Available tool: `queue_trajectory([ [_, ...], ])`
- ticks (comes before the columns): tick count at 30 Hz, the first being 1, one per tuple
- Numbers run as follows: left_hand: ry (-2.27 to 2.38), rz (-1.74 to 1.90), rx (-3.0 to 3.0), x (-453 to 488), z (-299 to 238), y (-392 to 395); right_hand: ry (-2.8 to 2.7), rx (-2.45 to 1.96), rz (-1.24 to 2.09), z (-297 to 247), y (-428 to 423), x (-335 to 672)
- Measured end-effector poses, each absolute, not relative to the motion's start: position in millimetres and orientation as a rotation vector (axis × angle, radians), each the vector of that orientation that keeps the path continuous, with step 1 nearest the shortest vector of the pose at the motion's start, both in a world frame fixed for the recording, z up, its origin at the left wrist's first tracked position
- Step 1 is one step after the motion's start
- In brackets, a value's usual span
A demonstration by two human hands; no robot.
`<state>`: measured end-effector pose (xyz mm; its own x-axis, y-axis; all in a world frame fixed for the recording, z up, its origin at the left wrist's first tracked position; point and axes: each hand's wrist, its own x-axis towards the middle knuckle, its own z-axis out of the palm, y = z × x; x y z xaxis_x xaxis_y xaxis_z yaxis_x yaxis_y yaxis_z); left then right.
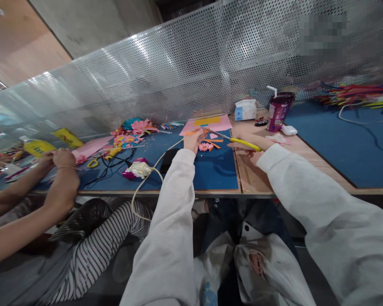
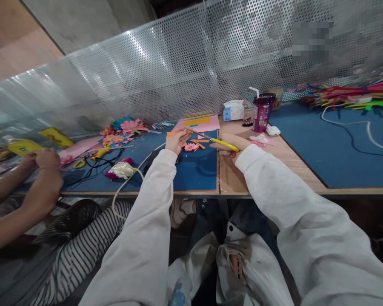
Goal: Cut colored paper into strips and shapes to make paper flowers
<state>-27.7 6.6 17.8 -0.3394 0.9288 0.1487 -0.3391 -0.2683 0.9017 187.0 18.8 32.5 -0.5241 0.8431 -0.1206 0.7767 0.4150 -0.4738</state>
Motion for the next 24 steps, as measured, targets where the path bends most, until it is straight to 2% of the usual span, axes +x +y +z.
queue_trajectory([
  [24,1.042,1.743,0.87,-28.9,17.9,5.8,-2.615,-1.375,0.61,37.5,14.9,187.9],
])
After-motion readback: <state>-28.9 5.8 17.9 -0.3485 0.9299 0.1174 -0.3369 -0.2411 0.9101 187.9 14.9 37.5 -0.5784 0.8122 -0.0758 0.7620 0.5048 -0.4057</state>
